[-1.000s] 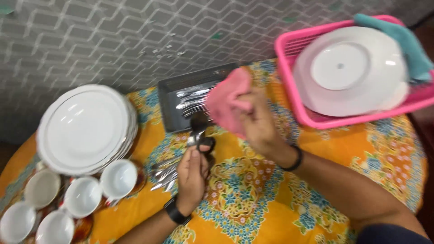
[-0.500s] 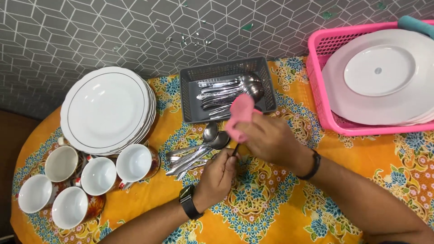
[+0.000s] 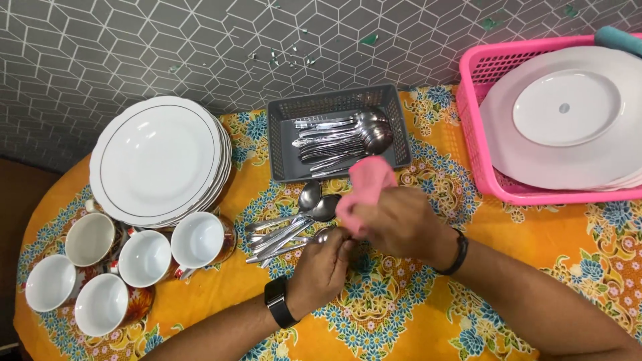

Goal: Dry dishes and cutlery using a cloth and organize them into baskets

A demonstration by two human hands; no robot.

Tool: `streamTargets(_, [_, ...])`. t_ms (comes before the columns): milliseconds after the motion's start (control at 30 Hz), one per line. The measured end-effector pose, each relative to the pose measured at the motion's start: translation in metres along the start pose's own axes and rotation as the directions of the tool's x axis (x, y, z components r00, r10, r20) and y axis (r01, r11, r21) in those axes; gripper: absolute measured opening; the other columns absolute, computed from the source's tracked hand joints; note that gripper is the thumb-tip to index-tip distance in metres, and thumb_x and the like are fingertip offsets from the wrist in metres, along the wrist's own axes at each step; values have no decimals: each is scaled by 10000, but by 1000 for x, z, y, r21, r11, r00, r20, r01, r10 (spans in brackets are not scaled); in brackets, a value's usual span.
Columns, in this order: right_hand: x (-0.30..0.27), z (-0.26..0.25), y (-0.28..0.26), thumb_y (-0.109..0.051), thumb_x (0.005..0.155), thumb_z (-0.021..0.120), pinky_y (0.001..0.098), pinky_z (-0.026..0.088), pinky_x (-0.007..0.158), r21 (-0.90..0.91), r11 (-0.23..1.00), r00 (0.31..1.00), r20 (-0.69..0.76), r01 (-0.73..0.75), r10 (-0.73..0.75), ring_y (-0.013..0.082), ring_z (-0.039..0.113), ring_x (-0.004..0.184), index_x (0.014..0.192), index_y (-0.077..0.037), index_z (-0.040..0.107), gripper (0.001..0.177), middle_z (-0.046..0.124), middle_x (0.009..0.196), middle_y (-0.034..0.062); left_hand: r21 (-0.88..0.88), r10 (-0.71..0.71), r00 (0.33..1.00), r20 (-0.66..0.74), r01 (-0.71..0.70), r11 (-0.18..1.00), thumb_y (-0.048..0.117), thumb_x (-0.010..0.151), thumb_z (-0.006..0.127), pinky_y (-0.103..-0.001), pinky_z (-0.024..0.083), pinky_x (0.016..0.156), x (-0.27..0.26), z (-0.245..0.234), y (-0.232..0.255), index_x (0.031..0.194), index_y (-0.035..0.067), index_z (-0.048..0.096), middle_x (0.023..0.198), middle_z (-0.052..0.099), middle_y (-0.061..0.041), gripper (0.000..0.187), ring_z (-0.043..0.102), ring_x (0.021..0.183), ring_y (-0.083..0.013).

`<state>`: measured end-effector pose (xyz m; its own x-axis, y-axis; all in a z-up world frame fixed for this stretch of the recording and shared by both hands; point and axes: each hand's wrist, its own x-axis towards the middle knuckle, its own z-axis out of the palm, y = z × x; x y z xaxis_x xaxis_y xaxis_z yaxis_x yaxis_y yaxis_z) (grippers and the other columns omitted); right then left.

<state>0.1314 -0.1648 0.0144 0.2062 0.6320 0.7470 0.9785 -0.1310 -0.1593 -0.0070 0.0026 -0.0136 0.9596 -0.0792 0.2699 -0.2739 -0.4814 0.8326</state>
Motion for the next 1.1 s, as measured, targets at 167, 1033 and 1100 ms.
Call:
streamTargets(167, [-6, 12, 16, -167, 1068, 418, 363, 397, 433, 140, 989, 992, -107, -54, 70, 189, 501, 488, 743, -62, 556, 368, 613, 671, 100, 1, 56, 998, -18, -56, 998, 193, 1087, 414, -373, 351, 483, 3, -3, 5, 1024, 26, 577, 739, 583, -104, 242, 527, 534, -244])
streamTargets(1033, [23, -10, -19, -226, 1023, 604, 345, 415, 501, -57, 997, 998, -36, 42, -44, 200, 544, 558, 998, -77, 713, 186, 618, 745, 43, 75, 97, 995, 27, -99, 992, 112, 1039, 441, -452, 404, 583, 0, -2, 12, 1045, 16, 534, 837, 595, -169, 134, 538, 668, -336])
streamTargets(1100, [6, 5, 0, -133, 1008, 543, 354, 407, 461, 35, 998, 995, -80, -51, 53, 184, 514, 510, 991, -3, 710, 212, 560, 660, 49, 84, 80, 997, 19, -81, 993, 157, 1060, 425, -437, 381, 530, -5, 1, 6, 1034, 29, 541, 764, 584, -130, 174, 539, 601, -311])
